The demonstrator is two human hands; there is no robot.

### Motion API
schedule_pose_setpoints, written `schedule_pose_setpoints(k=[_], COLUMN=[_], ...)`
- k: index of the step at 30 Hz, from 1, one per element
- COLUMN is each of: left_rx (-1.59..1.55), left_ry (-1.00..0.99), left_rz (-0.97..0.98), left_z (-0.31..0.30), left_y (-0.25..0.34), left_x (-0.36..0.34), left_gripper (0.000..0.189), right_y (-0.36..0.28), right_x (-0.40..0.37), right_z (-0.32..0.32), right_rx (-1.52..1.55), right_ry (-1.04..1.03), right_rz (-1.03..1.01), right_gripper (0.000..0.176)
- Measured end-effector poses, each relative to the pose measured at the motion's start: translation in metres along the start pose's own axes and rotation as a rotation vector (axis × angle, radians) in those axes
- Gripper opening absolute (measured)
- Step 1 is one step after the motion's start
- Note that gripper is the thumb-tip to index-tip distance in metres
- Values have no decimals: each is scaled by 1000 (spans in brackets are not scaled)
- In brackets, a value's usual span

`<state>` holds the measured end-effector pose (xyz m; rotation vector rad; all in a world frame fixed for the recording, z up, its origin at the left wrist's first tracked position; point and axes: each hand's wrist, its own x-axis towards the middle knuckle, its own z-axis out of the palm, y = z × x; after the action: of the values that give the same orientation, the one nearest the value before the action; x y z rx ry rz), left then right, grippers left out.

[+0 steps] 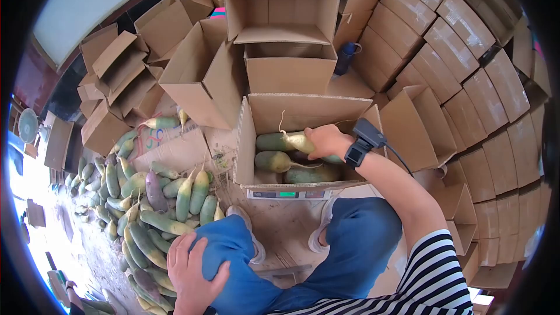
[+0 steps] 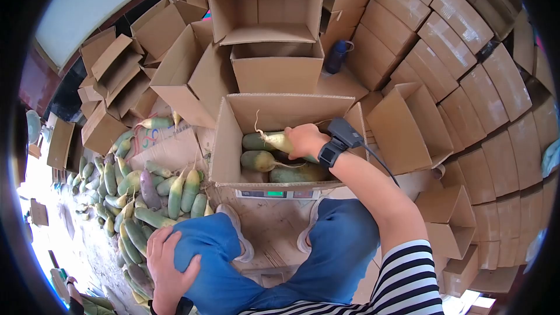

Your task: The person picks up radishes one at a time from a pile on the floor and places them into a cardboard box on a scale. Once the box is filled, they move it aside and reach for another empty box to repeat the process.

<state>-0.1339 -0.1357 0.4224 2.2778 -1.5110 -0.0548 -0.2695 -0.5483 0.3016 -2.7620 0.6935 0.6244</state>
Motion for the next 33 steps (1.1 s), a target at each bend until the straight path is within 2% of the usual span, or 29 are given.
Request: schedule_pose_setpoints(k=[5, 12, 15, 17, 21, 23, 25, 26, 28, 29, 30, 31, 32, 33], left_rx=[8, 8, 4, 2, -54, -161, -181, -161, -115, -203, -299, -288, -482, -683], left_ry=[-23, -34, -28, -31, 16, 20, 61, 46, 46, 1, -43, -30, -31, -35], left_rz=[-6, -4, -11, -23, 36, 100, 125, 115, 66, 130, 202, 179, 204, 234], left_z=[1, 1, 1, 2, 7, 8, 15, 17, 19, 20, 19, 16, 13, 10], left_y=[6, 7, 3, 1, 1, 4, 7, 11, 16, 18, 17, 12, 7, 2], left_x=[8, 14, 12, 9, 14, 15, 11, 9, 2, 1, -2, -8, -15, -22], left_gripper=[51, 52, 54, 55, 56, 55, 54, 55, 55, 57, 59, 59, 59, 59], right_y=[2, -6, -13, -27, -91, -124, -156, -171, -193, -196, -194, -190, -185, -178], right_x=[15, 10, -7, -30, -97, -124, -141, -142, -146, -145, -139, -130, -126, -124], right_z=[27, 18, -16, -44, -104, -110, -100, -87, -69, -55, -32, -15, -8, -1], right_rx=[-70, -113, -10, 80, 128, 141, 90, 111, 243, 239, 372, 505, 505, 362], right_ry=[-168, -200, 55, 278, 388, 414, 447, 422, 314, 310, 240, 164, 151, 123], right_rz=[54, 10, -14, -159, -308, -418, -502, -577, -489, -533, -517, -492, -510, -479], right_gripper=[71, 64, 58, 49, 44, 44, 52, 52, 62, 62, 65, 67, 67, 68])
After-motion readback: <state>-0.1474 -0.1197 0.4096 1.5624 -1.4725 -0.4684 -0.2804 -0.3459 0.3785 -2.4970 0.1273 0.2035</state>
